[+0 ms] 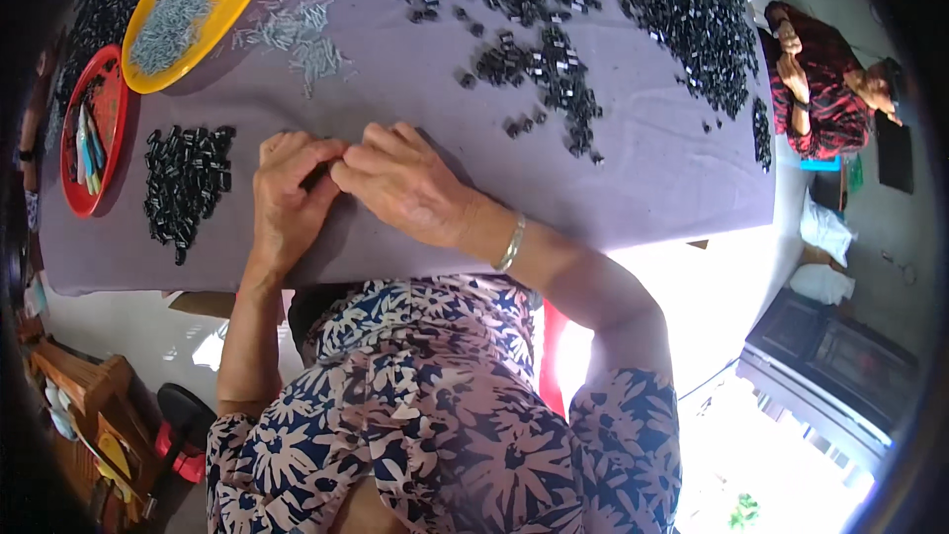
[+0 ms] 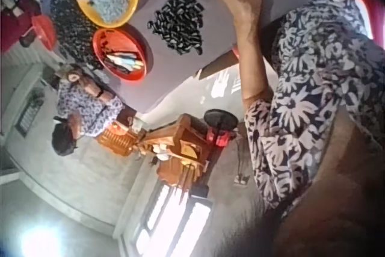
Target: Manually joining small black plastic components with tiny metal inserts at an assembly table.
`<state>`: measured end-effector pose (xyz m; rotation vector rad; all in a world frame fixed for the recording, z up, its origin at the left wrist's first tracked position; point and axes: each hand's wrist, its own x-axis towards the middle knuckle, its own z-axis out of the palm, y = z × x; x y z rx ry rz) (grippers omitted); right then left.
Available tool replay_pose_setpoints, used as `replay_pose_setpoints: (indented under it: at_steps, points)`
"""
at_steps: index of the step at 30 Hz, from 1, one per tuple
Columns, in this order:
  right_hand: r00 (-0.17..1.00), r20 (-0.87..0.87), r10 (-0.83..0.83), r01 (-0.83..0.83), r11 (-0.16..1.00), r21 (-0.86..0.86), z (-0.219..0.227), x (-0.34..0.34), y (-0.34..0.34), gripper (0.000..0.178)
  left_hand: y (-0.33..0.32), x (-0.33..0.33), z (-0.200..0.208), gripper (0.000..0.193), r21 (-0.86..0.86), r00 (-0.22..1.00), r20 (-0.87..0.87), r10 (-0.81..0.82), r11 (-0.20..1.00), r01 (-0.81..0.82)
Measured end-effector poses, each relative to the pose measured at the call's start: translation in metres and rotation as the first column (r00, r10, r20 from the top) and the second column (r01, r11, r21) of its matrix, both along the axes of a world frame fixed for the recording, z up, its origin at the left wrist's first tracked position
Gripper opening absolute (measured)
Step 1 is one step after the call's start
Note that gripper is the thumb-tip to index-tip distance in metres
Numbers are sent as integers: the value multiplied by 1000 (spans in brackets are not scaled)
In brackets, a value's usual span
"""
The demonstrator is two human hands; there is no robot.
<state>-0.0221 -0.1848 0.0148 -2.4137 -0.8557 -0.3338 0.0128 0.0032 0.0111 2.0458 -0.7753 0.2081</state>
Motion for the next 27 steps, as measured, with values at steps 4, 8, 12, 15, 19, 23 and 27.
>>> replay_pose_setpoints:
  at_steps: [4,8,12,15,19,23,27]
  points:
    - [997,46,-56,54,998,41,-2,-3,4,38,0,1,5,25,67,999,-40,7,998,-5]
    - [997,41,-61,56,993,103,-1,-7,7,43,-1,-5,-2,27,3,997,-1,74,997,-74]
    - [985,66,-159,140,963,230,5,-7,0,46,14,-12,-1,25,1,987,-79,143,990,-144]
    - [956,57,-286,259,922,288,4,-4,-30,43,42,-10,31,22,156,978,-22,207,967,-201]
    - [886,37,-461,459,886,65,28,11,-83,38,80,-6,31,24,367,913,202,354,837,-405]
    - [934,50,-354,357,926,-120,27,23,-101,37,80,-3,24,26,240,861,236,451,831,-501]
    - [957,167,-238,279,913,-298,29,30,-101,35,49,2,21,26,82,916,254,311,937,-341]
